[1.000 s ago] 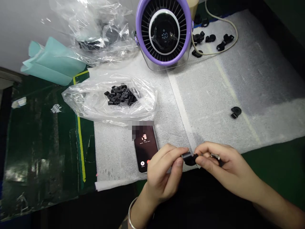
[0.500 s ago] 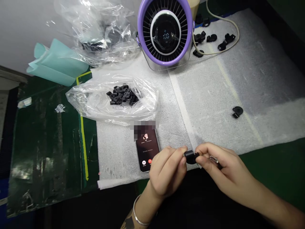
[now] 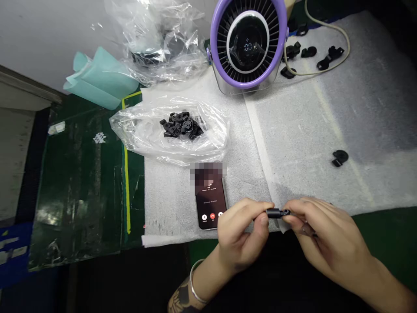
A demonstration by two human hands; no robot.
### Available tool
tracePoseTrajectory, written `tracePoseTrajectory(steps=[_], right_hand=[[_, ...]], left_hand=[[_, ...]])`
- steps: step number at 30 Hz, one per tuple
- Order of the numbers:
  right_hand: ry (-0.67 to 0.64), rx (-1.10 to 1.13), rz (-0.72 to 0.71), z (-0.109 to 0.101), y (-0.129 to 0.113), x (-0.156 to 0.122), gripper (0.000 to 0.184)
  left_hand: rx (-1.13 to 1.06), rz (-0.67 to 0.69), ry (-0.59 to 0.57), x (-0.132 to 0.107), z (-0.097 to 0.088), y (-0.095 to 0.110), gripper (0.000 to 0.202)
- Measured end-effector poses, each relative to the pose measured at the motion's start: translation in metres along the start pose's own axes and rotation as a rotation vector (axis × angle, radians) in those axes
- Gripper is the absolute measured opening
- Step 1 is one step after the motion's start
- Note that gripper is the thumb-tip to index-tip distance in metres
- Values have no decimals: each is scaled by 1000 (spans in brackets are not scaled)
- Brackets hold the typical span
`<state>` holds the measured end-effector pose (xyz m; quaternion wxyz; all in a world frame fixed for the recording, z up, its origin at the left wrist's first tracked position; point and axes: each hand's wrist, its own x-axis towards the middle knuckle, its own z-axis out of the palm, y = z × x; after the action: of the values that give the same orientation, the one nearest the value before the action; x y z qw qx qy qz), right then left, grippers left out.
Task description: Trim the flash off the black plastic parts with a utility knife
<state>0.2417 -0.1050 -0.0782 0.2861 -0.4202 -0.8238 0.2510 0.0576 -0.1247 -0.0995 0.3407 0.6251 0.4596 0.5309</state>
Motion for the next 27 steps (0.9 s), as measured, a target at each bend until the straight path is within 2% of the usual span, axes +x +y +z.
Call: tracePoseTrajectory(steps=[3, 6, 10, 15, 18, 22, 27], right_hand=[[30, -86, -104, 0, 3, 4, 13], [46, -162, -192, -3, 7, 6, 12], [55, -205, -276, -5, 13, 3, 16], [65, -181, -315, -5, 17, 2, 26], [44, -161, -316, -5, 17, 4, 22], [28, -115, -266, -7, 16, 4, 21], [68, -54, -215, -1, 13, -1, 26]], left_hand=[[-330, -220, -19, -1, 1, 4, 19], [-571, -342, -18, -2, 3, 8, 20], [-801, -484, -22, -3, 4, 9, 17], [-1007, -642, -23, -5, 5, 6, 13], [-1055, -658, -36, -5, 5, 5, 15], [-1087, -602, -102, -3, 1, 6, 17], [-1161, -605, -154, 0, -6, 4, 15]])
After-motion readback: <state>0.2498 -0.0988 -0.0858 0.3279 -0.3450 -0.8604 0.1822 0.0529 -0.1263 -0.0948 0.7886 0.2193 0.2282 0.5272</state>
